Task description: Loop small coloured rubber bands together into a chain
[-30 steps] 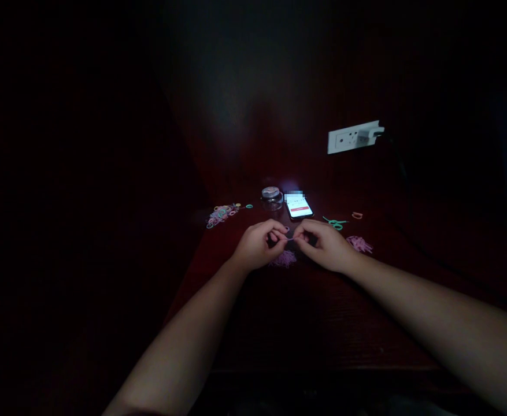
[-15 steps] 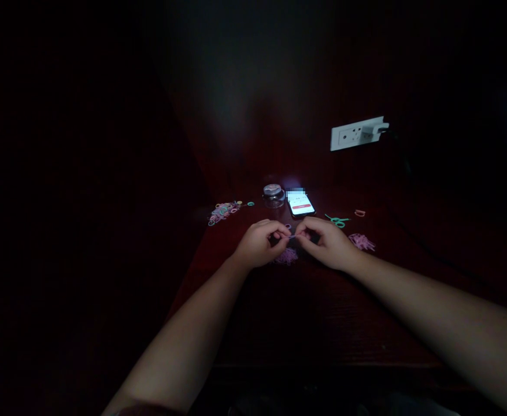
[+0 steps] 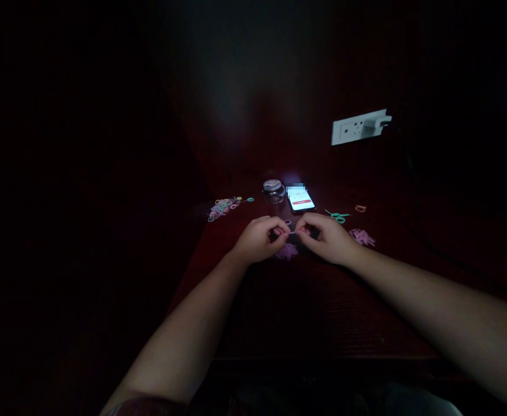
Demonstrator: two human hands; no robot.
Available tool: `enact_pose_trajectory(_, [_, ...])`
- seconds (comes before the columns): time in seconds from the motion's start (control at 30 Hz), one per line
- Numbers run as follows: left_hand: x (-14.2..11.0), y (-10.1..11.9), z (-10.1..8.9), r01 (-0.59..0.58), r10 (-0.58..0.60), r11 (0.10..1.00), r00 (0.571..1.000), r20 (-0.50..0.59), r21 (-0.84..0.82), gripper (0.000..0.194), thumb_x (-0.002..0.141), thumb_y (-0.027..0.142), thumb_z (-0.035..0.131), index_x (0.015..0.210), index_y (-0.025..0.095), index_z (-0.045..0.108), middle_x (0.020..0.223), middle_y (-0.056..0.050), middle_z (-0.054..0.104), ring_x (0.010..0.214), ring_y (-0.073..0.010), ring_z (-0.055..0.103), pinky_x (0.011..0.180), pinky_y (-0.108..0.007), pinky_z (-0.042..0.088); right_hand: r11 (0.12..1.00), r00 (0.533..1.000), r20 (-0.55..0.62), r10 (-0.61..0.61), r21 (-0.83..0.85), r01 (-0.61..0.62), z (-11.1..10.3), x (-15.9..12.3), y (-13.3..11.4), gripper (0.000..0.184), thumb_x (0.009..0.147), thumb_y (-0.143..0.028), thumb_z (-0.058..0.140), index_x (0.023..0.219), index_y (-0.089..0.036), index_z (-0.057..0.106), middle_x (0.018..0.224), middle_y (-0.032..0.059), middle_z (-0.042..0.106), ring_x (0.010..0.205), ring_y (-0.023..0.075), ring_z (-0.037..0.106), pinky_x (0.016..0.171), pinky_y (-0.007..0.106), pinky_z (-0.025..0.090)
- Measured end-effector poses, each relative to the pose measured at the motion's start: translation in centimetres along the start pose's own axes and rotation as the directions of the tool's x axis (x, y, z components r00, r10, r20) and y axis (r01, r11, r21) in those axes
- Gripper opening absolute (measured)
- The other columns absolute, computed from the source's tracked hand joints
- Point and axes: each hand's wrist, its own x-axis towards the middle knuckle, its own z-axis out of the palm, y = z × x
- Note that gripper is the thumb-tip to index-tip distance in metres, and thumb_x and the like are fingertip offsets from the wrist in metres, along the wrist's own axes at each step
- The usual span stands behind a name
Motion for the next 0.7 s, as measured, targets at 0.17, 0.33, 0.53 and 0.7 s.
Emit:
enact_pose_trajectory(0.17, [-0.01,-0.03,-0.08,0.000,0.000,1.000,1.000,-0.022,-0.005,0.009,0.085,0.022,0.061,0.090,0.016,0.066,0.078,-0.002,0.067,0.070,-0.0115,0.060,0.064,-0.023,0.047,1.000,0.999,0.029,0.014,0.021,-0.015,0.05,-0.13,0.29,0.005,0.081,-0.014,0.057,0.080,-0.018,0.060,0.072,0.0011,0.058,0.065,0.0136,0.053,0.059,0.025,0.043])
enact_pose_trajectory(0.33, [-0.02,-0.04,-0.07,0.014,-0.014,1.000,1.000,-0.023,-0.008,0.010,0.085,0.022,0.062,0.090,0.016,0.068,0.078,-0.003,0.068,0.069,-0.0116,0.061,0.063,-0.023,0.047,0.999,0.998,0.047,0.036,0.036,-0.038,0.04,-0.17,0.16,0.006,0.080,-0.015,0.058,0.085,-0.018,0.060,0.074,0.0012,0.058,0.065,0.0138,0.054,0.057,0.025,0.043])
enact_pose_trajectory(0.53, [-0.06,-0.03,0.06,0.011,-0.011,1.000,1.000,-0.013,-0.025,0.010,0.085,0.023,0.063,0.089,0.016,0.069,0.078,-0.003,0.068,0.069,-0.0114,0.062,0.064,-0.023,0.048,1.000,0.998,0.059,0.008,0.010,-0.008,-0.01,-0.07,-0.09,0.005,0.081,-0.015,0.058,0.083,-0.017,0.062,0.074,0.0018,0.059,0.067,0.0139,0.054,0.061,0.026,0.044])
enact_pose_trajectory(0.7, [-0.02,-0.07,0.09,-0.014,0.014,1.000,1.000,-0.023,-0.007,0.010,0.085,0.024,0.063,0.089,0.017,0.069,0.078,-0.002,0.068,0.070,-0.0119,0.061,0.065,-0.024,0.048,1.000,0.998,0.061,0.006,-0.004,-0.006,-0.03,-0.09,0.05,0.005,0.081,-0.014,0.057,0.080,-0.017,0.061,0.073,0.0016,0.059,0.066,0.0136,0.054,0.061,0.025,0.043])
